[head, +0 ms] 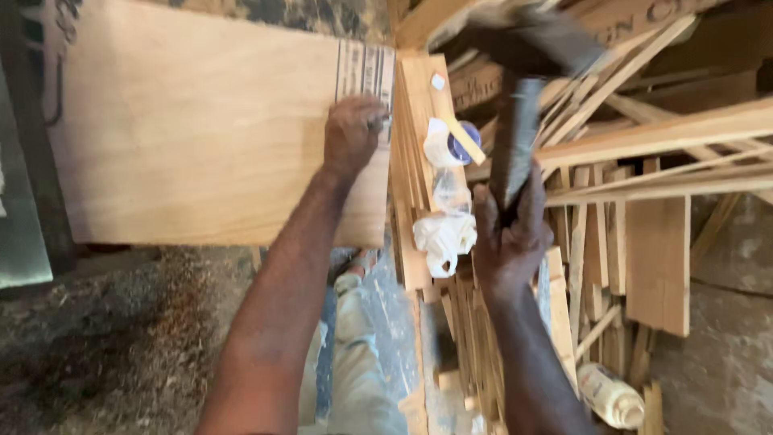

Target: The person assembles a wooden box by hammering nails into a plywood panel and attaching a thin wooden strip to its edge. The person uses a hammer and nails to secure the components together.

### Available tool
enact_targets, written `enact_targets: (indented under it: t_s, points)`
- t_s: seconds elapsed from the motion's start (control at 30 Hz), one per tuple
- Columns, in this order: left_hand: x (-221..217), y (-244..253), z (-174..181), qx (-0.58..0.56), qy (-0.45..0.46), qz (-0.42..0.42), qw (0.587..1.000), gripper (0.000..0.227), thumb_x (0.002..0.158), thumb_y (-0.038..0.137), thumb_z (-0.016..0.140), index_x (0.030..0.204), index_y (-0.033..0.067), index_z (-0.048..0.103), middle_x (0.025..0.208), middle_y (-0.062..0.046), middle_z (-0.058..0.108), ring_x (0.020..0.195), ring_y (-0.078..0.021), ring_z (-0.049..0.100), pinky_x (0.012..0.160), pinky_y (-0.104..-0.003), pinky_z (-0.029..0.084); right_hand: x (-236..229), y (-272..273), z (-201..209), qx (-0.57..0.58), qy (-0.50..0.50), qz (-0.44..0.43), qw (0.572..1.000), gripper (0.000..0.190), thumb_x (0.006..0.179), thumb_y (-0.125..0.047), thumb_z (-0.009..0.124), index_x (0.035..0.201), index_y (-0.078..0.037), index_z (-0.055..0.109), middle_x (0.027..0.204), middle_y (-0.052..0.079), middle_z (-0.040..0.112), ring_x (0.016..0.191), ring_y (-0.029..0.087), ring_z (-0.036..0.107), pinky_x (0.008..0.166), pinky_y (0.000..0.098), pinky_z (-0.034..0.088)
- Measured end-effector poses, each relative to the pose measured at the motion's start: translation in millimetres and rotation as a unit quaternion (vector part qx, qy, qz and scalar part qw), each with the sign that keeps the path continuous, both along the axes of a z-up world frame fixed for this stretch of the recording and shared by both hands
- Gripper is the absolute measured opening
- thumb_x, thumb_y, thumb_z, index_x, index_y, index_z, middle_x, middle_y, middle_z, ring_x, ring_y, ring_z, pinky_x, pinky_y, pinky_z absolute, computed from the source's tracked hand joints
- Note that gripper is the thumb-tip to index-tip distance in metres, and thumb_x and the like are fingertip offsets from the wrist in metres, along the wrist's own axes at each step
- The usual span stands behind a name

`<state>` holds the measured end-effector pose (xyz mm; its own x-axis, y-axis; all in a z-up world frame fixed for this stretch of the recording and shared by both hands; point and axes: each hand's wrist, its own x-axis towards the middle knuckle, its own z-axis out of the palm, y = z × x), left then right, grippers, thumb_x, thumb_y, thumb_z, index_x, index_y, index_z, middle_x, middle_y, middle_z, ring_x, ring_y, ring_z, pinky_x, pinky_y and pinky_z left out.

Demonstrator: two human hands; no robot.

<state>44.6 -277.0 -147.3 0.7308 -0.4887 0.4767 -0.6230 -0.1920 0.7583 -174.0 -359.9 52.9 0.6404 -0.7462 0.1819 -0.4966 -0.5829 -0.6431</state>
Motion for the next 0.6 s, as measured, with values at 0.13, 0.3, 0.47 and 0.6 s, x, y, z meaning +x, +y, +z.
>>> enact_targets:
  t_s: [0.13, 0.3, 0.47, 0.6]
  points:
    - [13, -8, 4, 0.002, 0.006, 0.011, 1.000, 0.015, 0.077, 0.001, 0.079, 0.090, 0.0089, 0.079, 0.103, -0.008, 0.077, 0.105, -0.0280, 0.071, 0.098, -0.043, 0.051, 19, -3, -22, -0.101, 0.249, 0.060, 0.961, 0.047, 0.095, -0.039, 0.072, 0.139, -0.031, 0.060, 0.085, 0.011, 0.078, 0.061, 0.029, 0.068, 0.053, 0.0449, 0.055]
    - [5, -11, 6, -0.009, 0.034, 0.031, 0.999, 0.016, 0.076, -0.002, 0.079, 0.087, 0.0102, 0.079, 0.103, -0.008, 0.076, 0.103, -0.0271, 0.071, 0.097, -0.038, 0.054, 13, -10, -5, 0.045, 0.302, 0.002, 0.952, 0.045, 0.099, -0.041, 0.067, 0.142, -0.032, 0.057, 0.084, 0.011, 0.077, 0.062, 0.026, 0.071, 0.054, 0.0454, 0.060]
    - [-4, -2, -8, -0.003, -0.010, -0.002, 1.000, 0.015, 0.077, 0.000, 0.082, 0.089, 0.0080, 0.080, 0.102, -0.008, 0.077, 0.103, -0.0263, 0.072, 0.098, -0.041, 0.053, 10, 3, -11, 0.002, 0.046, 0.039, 0.998, 0.046, 0.106, -0.044, 0.062, 0.148, -0.030, 0.048, 0.094, 0.008, 0.077, 0.070, 0.016, 0.074, 0.062, 0.0403, 0.061]
    - [7, -8, 7, -0.001, 0.013, 0.000, 1.000, 0.014, 0.075, 0.001, 0.080, 0.087, 0.0075, 0.078, 0.101, -0.008, 0.077, 0.106, -0.0251, 0.071, 0.099, -0.039, 0.052, 34, 2, -6, 0.109, 0.412, -0.048, 0.903, 0.058, 0.099, -0.049, 0.060, 0.154, -0.038, 0.043, 0.088, 0.012, 0.074, 0.068, 0.025, 0.070, 0.061, 0.0453, 0.061]
